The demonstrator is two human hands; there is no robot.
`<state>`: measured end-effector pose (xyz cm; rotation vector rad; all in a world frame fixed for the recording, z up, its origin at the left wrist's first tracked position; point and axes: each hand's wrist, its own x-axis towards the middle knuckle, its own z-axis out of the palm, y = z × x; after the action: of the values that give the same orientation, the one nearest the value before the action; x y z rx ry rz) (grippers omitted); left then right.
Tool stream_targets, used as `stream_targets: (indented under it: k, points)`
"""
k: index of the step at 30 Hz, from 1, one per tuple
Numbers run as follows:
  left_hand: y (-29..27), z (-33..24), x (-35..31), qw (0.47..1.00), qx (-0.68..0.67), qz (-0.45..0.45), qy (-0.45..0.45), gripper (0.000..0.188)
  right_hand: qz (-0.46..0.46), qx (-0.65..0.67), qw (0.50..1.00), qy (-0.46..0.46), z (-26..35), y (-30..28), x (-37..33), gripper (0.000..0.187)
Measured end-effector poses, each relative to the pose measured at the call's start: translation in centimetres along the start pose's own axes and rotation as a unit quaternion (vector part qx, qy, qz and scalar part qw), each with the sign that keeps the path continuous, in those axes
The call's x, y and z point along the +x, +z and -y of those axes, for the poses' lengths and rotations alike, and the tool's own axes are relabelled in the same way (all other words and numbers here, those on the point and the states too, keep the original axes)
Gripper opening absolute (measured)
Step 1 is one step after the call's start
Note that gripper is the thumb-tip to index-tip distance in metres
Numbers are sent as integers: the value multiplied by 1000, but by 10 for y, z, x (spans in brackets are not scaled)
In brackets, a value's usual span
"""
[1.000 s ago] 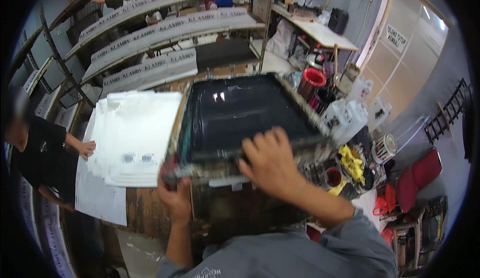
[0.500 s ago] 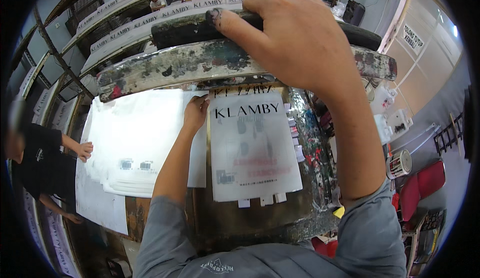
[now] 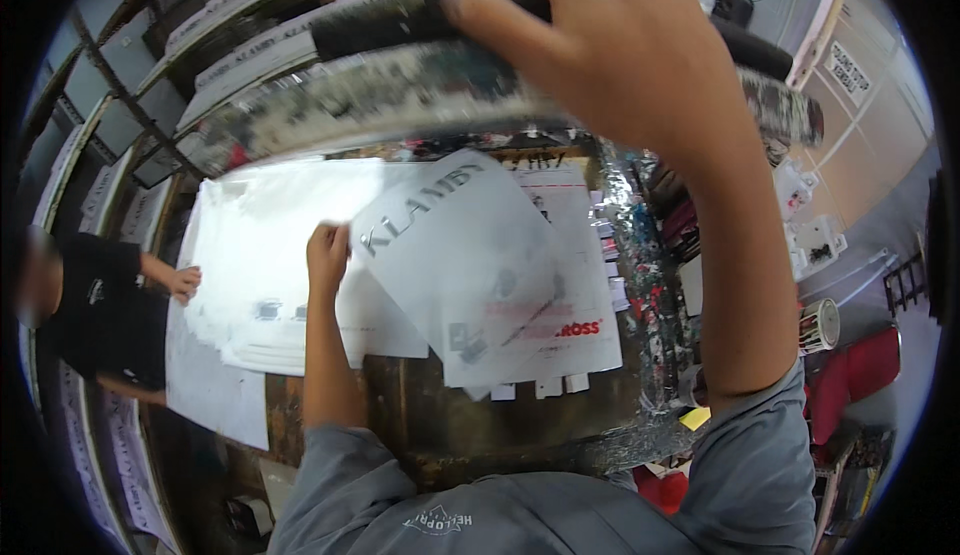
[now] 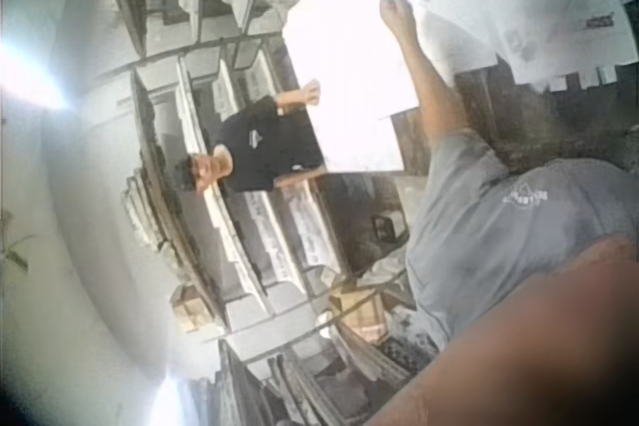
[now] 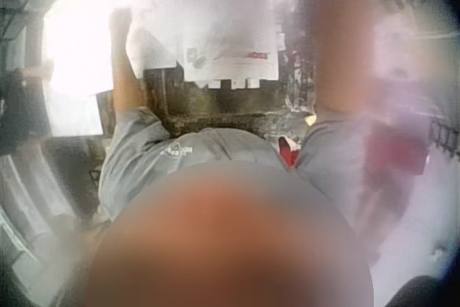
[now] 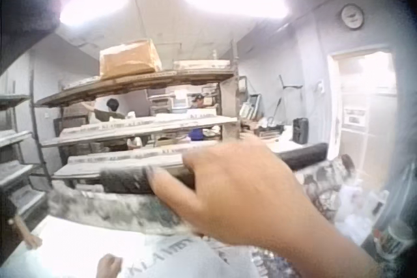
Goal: The person performs screen printing by placing white paper sheets under a screen, applying black ink with a squeegee, and lifting the screen to reveal printed text. The process is repeated continuously for multiple sheets.
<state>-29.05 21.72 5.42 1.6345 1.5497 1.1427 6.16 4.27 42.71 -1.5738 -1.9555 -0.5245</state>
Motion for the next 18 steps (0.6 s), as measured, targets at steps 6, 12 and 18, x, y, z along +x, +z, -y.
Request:
stream_targets:
  k: [6,12,18]
  points:
    - [-152,117,-155,962,-27,-271,-6,28,-100,20,993,-56,-6,26,-34,50]
    - [-290,165,-213,911,107,-395,-43,31,-58,18,997,-44,-1,26,-47,55]
    - [-224,79,-190,891,351,-278,70,60,-91,14,994,-59,11,23,-65,51]
